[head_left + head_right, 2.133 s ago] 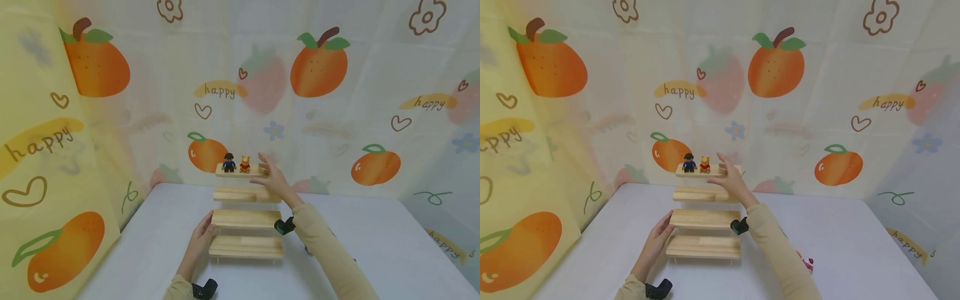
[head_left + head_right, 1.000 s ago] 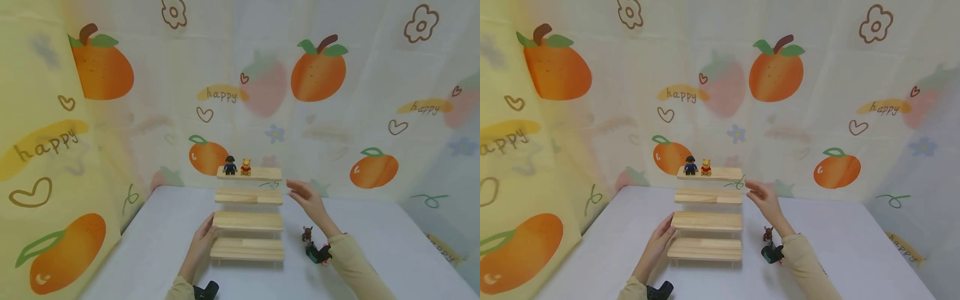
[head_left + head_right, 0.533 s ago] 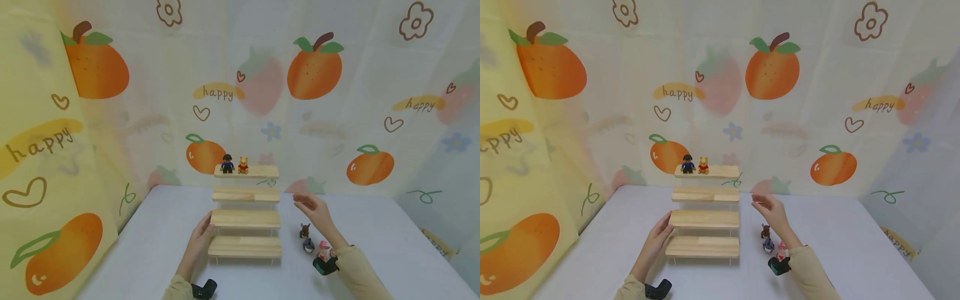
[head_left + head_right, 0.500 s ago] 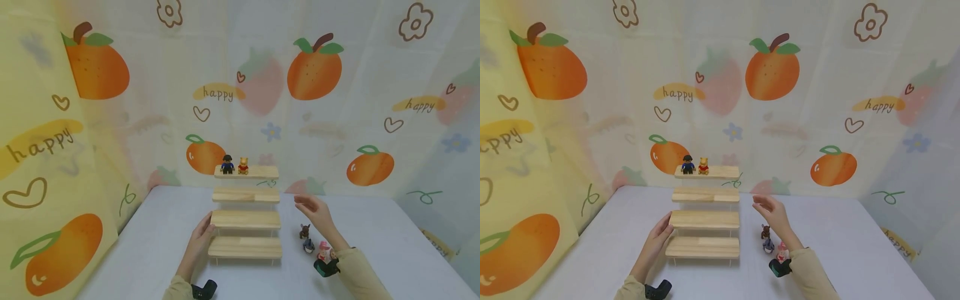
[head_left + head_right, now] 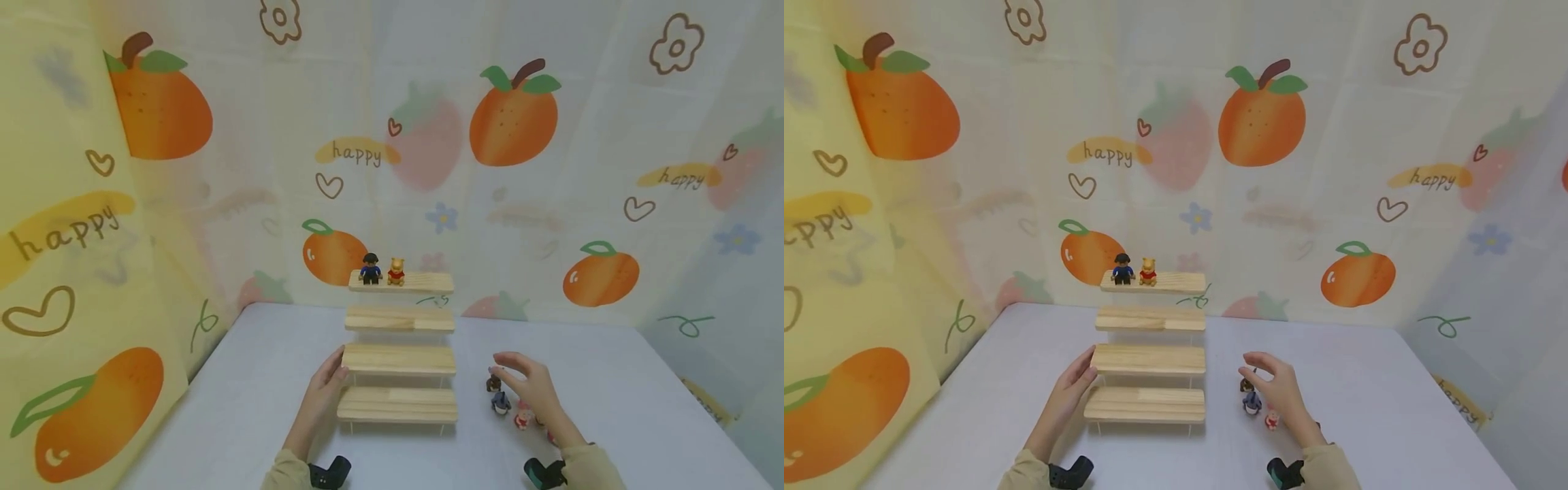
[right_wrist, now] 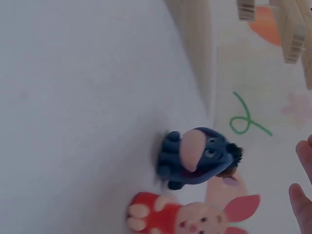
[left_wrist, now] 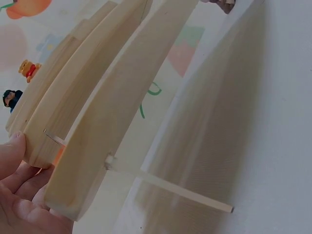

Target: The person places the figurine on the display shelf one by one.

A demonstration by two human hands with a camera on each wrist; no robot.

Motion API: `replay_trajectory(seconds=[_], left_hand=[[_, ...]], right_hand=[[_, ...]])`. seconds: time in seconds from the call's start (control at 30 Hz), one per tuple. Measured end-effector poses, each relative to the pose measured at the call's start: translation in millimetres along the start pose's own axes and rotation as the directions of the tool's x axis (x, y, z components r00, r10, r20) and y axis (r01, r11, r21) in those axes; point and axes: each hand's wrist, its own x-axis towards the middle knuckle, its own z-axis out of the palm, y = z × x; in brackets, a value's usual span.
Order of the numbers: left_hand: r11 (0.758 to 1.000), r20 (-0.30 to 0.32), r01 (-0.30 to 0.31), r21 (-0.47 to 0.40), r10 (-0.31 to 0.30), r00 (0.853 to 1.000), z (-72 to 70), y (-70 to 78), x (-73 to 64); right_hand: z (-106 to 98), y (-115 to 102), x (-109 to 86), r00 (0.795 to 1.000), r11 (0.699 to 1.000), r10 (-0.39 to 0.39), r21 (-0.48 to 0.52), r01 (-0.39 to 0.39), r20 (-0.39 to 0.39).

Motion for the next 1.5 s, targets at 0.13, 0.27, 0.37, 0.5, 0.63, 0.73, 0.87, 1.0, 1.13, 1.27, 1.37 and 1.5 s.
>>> replay_trajectory(seconds=[0.13, 0.27, 0.37, 0.5, 0.63, 0.73, 0.87, 1.0, 1.13, 1.27, 1.37, 1.5], left_hand=[[1.000, 0.008, -0.003, 0.003, 0.003, 1.000, 1.7, -0.4, 0.6], [1.000, 0.002, 0.010, 0.013, -0.010, 1.000, 3.5, 1.5, 1.0], [1.000, -0.005, 0.021, 0.023, -0.020, 1.000, 4.5, 3.1, 2.2], [0.999, -0.007, 0.023, 0.034, -0.023, 1.000, 5.4, 4.4, 3.5], [0.999, 0.002, 0.027, 0.032, -0.027, 1.000, 6.0, 4.1, 3.8], [0.999, 0.009, 0.036, 0.026, -0.036, 0.999, 5.5, 3.4, 3.9], [1.000, 0.005, 0.013, 0.026, -0.013, 1.000, 4.5, 3.5, 3.7], [1.000, -0.005, -0.010, 0.023, 0.010, 1.000, 4.0, 2.6, 2.7], [1.000, -0.014, -0.017, 0.016, 0.017, 1.000, 3.4, 0.2, 1.6], [1.000, -0.011, -0.014, -0.003, 0.013, 1.000, 3.1, -2.8, 0.3], [1.000, -0.017, -0.003, 0.015, 0.003, 1.000, 3.8, -4.0, 0.0], [1.000, -0.030, -0.015, 0.025, 0.015, 0.999, 5.2, -4.7, 0.5]], right_hand=[[-3, 7, -10.1, 1.000, 1.000, 0.018, -0.013, -0.018, -0.005], [-6, 13, -17.3, 1.000, 0.999, 0.023, -0.036, -0.023, 0.004], [-8, 15, -21.8, 0.999, 0.994, 0.032, -0.109, -0.031, 0.016], [-9, 17, -25.9, 0.999, 0.976, -0.026, -0.215, 0.031, 0.026], [-8, 22, -28.3, 0.995, 0.953, -0.082, -0.287, 0.094, 0.052], [-8, 26, -29.1, 0.995, 0.944, -0.064, -0.317, 0.086, 0.081], [-8, 27, -27.5, 0.993, 0.940, -0.020, -0.335, 0.060, 0.120], [-7, 27, -25.7, 0.986, 0.936, -0.018, -0.344, 0.074, 0.163], [-6, 30, -25.1, 0.978, 0.921, -0.054, -0.368, 0.127, 0.203], [-5, 31, -25.4, 0.970, 0.911, -0.056, -0.385, 0.147, 0.238], [-5, 32, -25.1, 0.963, 0.914, -0.031, -0.382, 0.136, 0.269], [-4, 34, -24.3, 0.960, 0.913, -0.018, -0.388, 0.130, 0.279]])
